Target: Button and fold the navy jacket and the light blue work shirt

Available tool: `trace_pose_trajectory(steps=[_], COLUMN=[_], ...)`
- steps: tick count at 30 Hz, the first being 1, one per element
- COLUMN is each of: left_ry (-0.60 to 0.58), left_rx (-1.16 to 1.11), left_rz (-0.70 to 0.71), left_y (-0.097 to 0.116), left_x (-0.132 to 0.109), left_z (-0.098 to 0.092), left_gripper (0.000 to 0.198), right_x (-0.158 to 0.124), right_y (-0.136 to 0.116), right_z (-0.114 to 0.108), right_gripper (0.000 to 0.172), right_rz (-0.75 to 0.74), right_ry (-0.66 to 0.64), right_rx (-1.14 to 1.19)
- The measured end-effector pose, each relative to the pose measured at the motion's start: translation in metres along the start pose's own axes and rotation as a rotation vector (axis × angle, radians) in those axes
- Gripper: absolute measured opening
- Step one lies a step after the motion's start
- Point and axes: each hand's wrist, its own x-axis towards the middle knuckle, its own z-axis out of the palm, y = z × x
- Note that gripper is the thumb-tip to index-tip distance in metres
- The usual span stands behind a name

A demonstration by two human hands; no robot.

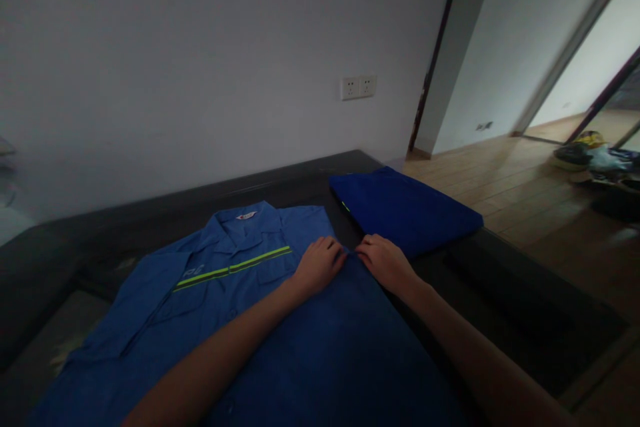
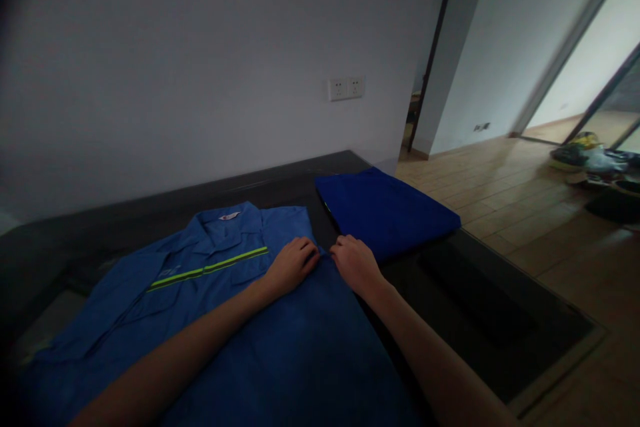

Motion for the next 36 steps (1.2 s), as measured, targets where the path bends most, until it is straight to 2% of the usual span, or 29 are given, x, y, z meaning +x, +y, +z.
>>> trace_pose_trajectory(steps=[3, 5, 8, 11, 15, 22, 28, 36], left_ry=[0.011, 0.036, 0.045, -0.041, -0.120, -0.199, -0.157, -0.132], left_rx=[-0.025, -0.039, -0.038, -0.019, 0.018, 0.019, -0.023, 0.031], left_rz=[-0.001, -0.016, -0.027, -0.015, -0.052, -0.132, -0.100, -0.051], left_y=[-0.004, -0.008, -0.015, -0.020, -0.021, -0.021, -0.030, -0.034], left_x=[0.000, -0.001, -0.003, -0.004, -0.004, 0.001, 0.003, -0.003], left_z=[-0.005, -0.005, 0.000, 0.009, 0.015, 0.010, 0.006, 0.014], left_gripper=[0.011, 0.016, 0.036, 0.051, 0.055, 0.062, 0.063, 0.067], right_x=[0.000, 0.000, -0.002, -0.003, -0.002, 0.000, 0.002, 0.005], right_y=[-0.006, -0.014, -0.027, -0.031, -0.025, -0.014, -0.013, 0.000], right_z=[0.001, 0.002, 0.005, 0.010, 0.015, 0.015, 0.013, 0.031], right_gripper=[0.026, 0.028, 0.031, 0.034, 0.036, 0.035, 0.034, 0.039], right_rz=[0.011, -0.036, -0.124, -0.116, -0.092, -0.060, -0.021, 0.028], right_ry=[0.103, 0.122, 0.059, -0.006, -0.024, -0.077, -0.069, 0.035], right_rx=[0.073, 0.131, 0.149, 0.107, 0.096, 0.170, 0.225, 0.388])
